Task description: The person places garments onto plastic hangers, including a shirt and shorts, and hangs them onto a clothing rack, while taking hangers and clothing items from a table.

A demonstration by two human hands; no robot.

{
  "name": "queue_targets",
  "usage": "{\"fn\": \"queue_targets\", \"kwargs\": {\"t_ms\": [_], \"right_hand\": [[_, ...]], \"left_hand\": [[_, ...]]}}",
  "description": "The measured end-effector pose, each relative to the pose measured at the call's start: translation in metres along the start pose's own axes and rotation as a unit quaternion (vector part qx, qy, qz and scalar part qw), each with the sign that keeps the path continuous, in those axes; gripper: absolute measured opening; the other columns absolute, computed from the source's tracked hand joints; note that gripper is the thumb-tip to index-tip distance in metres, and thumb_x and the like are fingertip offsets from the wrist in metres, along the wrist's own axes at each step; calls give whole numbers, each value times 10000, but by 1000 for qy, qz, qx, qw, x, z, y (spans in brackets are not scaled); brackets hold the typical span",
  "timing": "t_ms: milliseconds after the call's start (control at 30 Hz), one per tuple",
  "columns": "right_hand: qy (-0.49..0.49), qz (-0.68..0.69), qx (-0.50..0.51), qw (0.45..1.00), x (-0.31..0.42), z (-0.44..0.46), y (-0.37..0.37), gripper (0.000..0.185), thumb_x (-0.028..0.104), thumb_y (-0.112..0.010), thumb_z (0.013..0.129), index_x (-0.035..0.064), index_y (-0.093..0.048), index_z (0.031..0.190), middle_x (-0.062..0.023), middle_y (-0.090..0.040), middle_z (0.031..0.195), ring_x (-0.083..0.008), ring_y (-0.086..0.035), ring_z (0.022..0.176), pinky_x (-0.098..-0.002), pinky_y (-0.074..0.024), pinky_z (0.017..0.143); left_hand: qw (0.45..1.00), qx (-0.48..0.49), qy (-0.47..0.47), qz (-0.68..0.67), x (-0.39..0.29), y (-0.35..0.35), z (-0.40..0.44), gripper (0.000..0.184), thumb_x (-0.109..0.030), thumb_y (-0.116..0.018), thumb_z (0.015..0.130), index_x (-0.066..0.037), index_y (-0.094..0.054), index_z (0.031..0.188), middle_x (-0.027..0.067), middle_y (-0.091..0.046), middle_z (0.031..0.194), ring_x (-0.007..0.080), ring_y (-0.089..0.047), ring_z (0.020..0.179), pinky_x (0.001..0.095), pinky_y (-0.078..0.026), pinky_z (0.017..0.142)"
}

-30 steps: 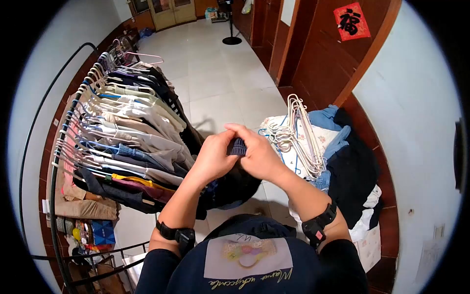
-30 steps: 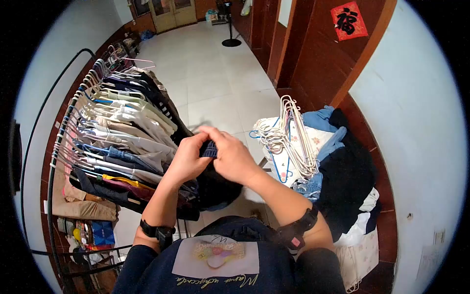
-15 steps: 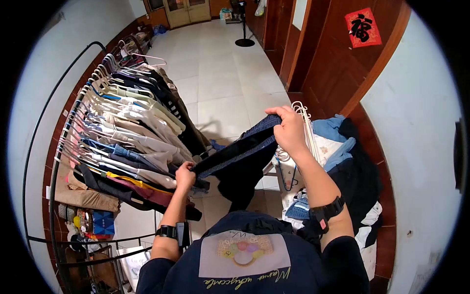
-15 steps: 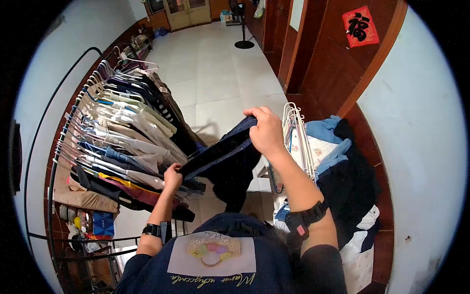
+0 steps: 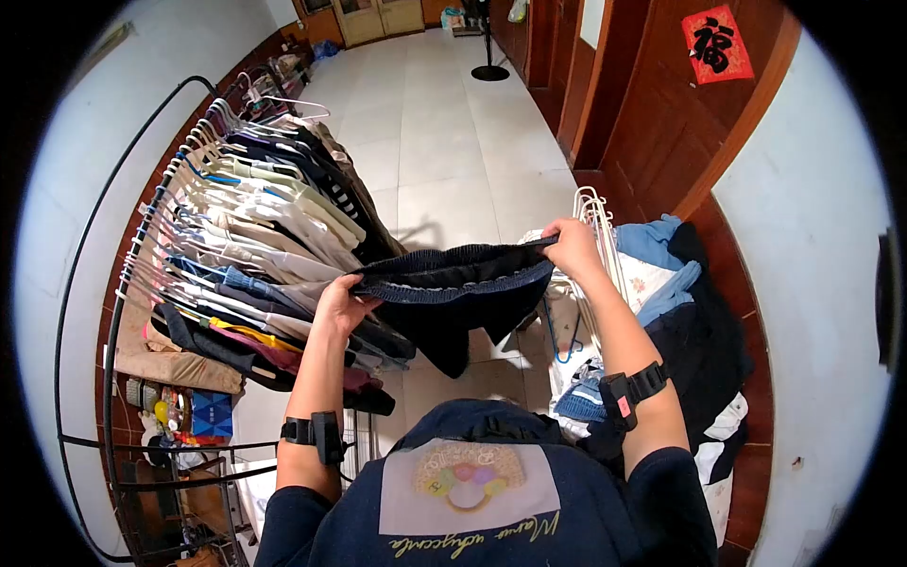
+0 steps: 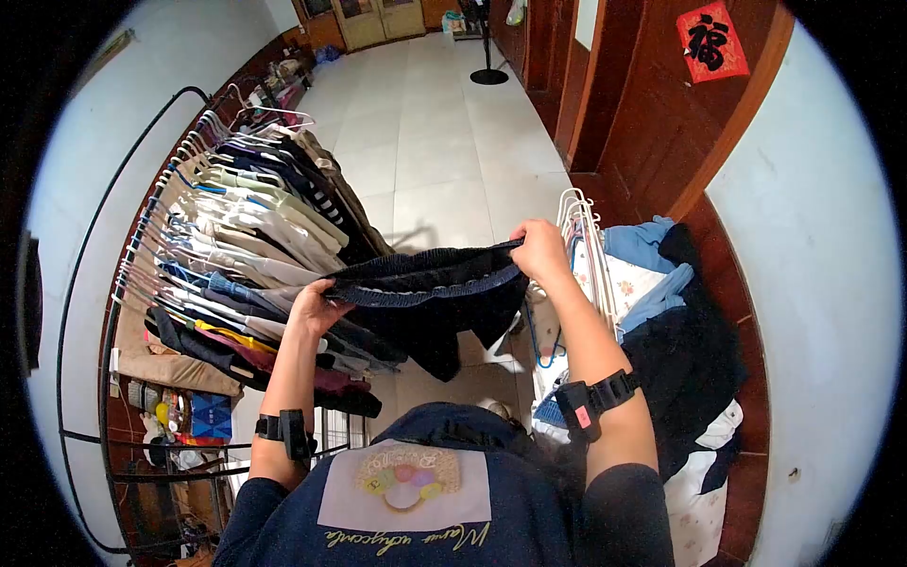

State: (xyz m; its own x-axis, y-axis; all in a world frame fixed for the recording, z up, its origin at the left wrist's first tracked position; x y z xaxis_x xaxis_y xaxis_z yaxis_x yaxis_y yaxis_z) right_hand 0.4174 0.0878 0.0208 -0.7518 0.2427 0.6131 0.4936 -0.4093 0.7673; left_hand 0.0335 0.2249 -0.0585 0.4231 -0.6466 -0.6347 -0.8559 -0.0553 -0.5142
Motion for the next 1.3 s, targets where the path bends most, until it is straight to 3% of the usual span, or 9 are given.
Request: {"fn": "queue_targets", "kwargs": {"t_ms": [167, 300, 400, 533, 600, 667, 767, 967, 1300], "right_hand": [[-15, -85, 32, 996, -4, -6, 1, 187, 171, -707, 691, 19, -683, 797, -196, -673, 844, -369, -652, 851, -442, -519, 780], [-83, -44, -7, 996, -40, -3, 21, 157, 168, -638, 727, 20, -632, 778, -224, -656, 808, -396, -643, 813, -472, -510, 725], [-27, -8, 18, 999, -45, -7, 10, 154, 149, -629, 717, 12, -623, 788, -231, -653, 808, -414, -630, 792, -468, -507, 708], [-60, 279, 241, 928, -87, -28, -35, 192, 172, -766, 763, 28, -639, 773, -61, -651, 716, -145, -618, 687, -301, -480, 605], [-155, 421, 256, 856, -122, -45, -60, 256, 244, -769, 830, 28, -650, 760, -31, -650, 733, -84, -604, 697, -251, -462, 593], [-156, 215, 88, 960, -172, -50, -60, 281, 286, -749, 822, 13, -681, 811, -107, -678, 760, -210, -654, 730, -322, -508, 657], [-203, -59, -39, 977, -243, -73, -66, 282, 282, -725, 791, 20, -722, 897, -191, -695, 883, -357, -671, 847, -414, -526, 797], [-254, -166, 78, 950, -261, -92, -77, 242, 326, -677, 826, 123, -740, 943, -155, -707, 905, -363, -675, 885, -452, -531, 795], [-130, -159, -72, 976, -240, -105, -53, 203, 258, -539, 939, 78, -624, 901, -160, -651, 917, -401, -643, 801, -527, -491, 702]], "left_hand": [[992, 11, -98, 78, -8, -16, -14, 231, 96, -516, 836, -75, -558, 985, 57, -609, 941, 233, -597, 905, 404, -505, 782], [558, -80, -502, 656, -31, -43, -63, 324, 128, -537, 675, -19, -570, 962, 168, -615, 915, 386, -580, 856, 397, -476, 816], [680, -39, -404, 610, -16, -30, -57, 231, 100, -485, 685, 4, -620, 845, 117, -606, 737, 264, -579, 701, 370, -476, 697], [902, 74, -172, 389, 7, -43, -113, 250, -33, -457, 698, 47, -647, 839, -5, -593, 758, 107, -526, 681, 216, -419, 637], [912, 81, -148, 373, 9, -46, -147, 260, -66, -487, 709, 37, -664, 869, -8, -609, 785, 97, -520, 666, 221, -430, 654], [904, 107, -165, 379, 15, -41, -168, 244, -91, -536, 723, 42, -665, 882, -7, -632, 805, 79, -547, 703, 220, -438, 676], [900, 142, -157, 380, 30, -55, -196, 252, -98, -560, 741, 56, -667, 909, -10, -641, 841, 73, -557, 754, 219, -439, 709], [863, 178, -173, 441, 62, -57, -206, 136, -46, -541, 718, 71, -568, 781, 54, -546, 707, 128, -484, 666, 258, -382, 614], [838, 166, -202, 478, 62, -62, -213, 125, -70, -530, 691, 52, -521, 717, 46, -483, 638, 124, -435, 598, 272, -333, 547]]}}
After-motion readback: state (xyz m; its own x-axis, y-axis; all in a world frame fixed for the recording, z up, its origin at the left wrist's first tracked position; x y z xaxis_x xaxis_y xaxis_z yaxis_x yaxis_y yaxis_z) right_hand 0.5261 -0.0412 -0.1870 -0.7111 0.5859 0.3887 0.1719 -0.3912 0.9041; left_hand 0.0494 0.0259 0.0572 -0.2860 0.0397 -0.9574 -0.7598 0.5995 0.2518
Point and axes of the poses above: each hand's wrist, its own z-axis towards the middle knuckle, its own y-axis out of the back of the hand, x = y × z, the point moved 6 cm from there along z, towards the middle knuckle
